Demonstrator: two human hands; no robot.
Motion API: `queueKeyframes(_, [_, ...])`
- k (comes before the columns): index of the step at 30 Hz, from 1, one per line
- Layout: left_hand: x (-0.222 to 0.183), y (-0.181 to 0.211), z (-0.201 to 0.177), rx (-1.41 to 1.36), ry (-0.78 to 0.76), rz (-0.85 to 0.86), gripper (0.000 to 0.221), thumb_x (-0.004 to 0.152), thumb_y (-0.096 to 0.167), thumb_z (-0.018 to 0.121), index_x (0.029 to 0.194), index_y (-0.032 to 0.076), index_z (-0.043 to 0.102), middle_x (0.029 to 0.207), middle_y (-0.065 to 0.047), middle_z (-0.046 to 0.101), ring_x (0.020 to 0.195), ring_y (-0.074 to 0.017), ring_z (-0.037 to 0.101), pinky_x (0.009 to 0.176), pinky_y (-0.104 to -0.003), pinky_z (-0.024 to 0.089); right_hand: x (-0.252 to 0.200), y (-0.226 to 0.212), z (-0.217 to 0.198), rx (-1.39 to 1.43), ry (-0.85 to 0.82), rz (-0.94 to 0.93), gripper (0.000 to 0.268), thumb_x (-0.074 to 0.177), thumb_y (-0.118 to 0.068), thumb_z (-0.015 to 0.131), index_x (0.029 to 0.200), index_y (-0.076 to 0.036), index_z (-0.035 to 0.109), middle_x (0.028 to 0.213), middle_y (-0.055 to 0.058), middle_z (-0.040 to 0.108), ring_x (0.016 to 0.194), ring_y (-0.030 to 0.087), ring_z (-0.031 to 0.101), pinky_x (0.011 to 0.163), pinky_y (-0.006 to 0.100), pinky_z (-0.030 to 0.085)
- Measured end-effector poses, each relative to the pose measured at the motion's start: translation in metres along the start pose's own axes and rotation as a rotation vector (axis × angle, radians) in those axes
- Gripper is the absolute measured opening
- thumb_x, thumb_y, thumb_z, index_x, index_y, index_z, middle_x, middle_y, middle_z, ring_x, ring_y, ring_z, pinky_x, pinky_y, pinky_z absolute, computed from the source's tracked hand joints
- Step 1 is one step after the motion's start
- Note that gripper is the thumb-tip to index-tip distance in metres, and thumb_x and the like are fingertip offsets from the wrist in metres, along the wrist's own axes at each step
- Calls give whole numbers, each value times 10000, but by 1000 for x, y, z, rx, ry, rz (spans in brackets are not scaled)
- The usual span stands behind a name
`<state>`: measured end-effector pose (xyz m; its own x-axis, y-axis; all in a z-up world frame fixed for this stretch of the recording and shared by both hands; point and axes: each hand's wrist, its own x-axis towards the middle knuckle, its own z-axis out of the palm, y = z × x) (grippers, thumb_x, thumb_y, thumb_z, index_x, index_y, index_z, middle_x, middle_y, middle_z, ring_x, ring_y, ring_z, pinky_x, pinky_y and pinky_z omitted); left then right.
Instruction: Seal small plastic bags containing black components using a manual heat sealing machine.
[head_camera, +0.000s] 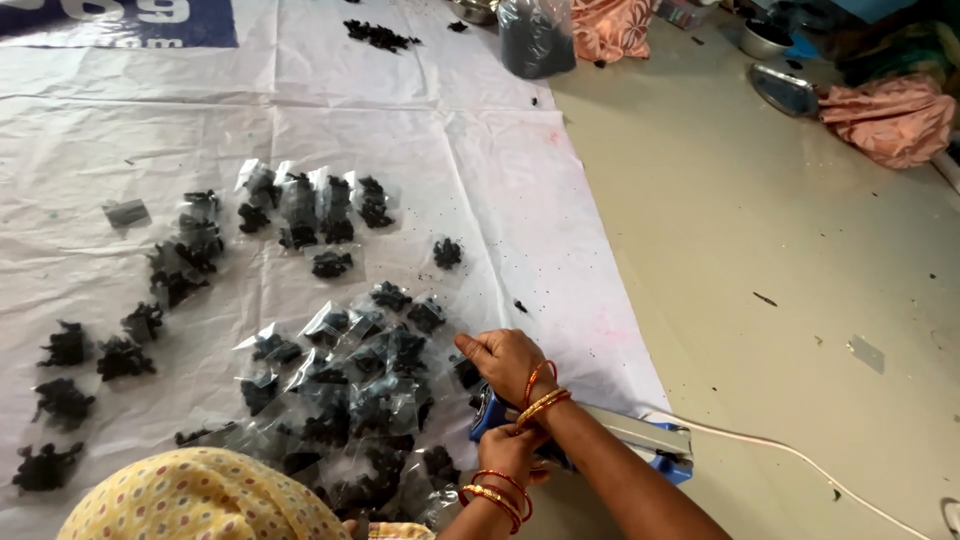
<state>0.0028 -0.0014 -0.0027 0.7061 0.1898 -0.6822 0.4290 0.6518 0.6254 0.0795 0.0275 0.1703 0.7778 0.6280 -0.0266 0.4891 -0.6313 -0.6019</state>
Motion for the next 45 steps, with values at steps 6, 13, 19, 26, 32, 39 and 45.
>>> queueKeyframes(6, [5, -5, 0, -65, -7, -42, 178, 860, 163, 771, 968, 22, 781, 854, -112, 777, 609, -282, 727, 547, -457, 609, 0, 1, 6, 7, -22, 29, 627, 962, -562, 586, 668, -9, 629, 565, 181, 550, 529, 328, 528, 593, 462, 457])
queueKeyframes(13, [39, -27, -11, -65, -44, -28, 197, 914, 199, 723, 1027, 45, 767, 868, -111, 765, 607, -298, 718, 530, -469, 589, -2, -2, 3, 42, 54, 68, 580, 941, -549, 608, 686, -32, 664, 573, 168, 584, 521, 288, 553, 582, 432, 479])
queueKeyframes(19, [19, 0, -9, -20, -79, -5, 229, 875, 258, 824, 974, 62, 759, 852, -81, 751, 542, -261, 669, 495, -426, 568, -4, -9, -30, 95, 93, 38, 606, 971, -526, 628, 648, -14, 659, 565, 142, 590, 507, 264, 535, 581, 416, 486])
queueKeyframes(26, [-27, 14, -30, 25, -119, 89, 220, 856, 281, 824, 965, 97, 772, 815, -64, 780, 556, -227, 715, 484, -372, 562, -64, -38, -97, 50, 529, -383, 257, 990, -271, 613, 947, -31, 695, 886, 115, 710, 762, 233, 648, 693, 391, 524])
queueKeyframes(32, [-121, 60, -57, 117, -150, 98, 207, 866, 266, 830, 979, 98, 785, 794, -50, 796, 598, -181, 751, 499, -315, 522, -160, 32, 0, 442, 949, 172, 196, 989, -218, 685, 938, -34, 637, 751, 48, 610, 669, 127, 522, 605, 303, 443])
queueKeyframes(39, [-139, 72, -106, 208, -258, 345, 239, 873, 275, 834, 951, 51, 815, 787, -58, 807, 688, -199, 730, 584, -330, 535, -171, 33, 32, 1140, 215, 286, 159, 838, -132, 786, 942, -56, 691, 704, 44, 693, 600, 117, 612, 536, 306, 473])
queueKeyframes(45, [-205, 141, -119, 913, 69, 729, 243, 797, 342, 780, 844, 104, 788, 729, -117, 736, 698, -279, 738, 620, -402, 557, -150, 10, 40, 990, -75, 228, 121, 856, -100, 802, 944, -41, 744, 768, 20, 768, 683, 71, 673, 609, 251, 514])
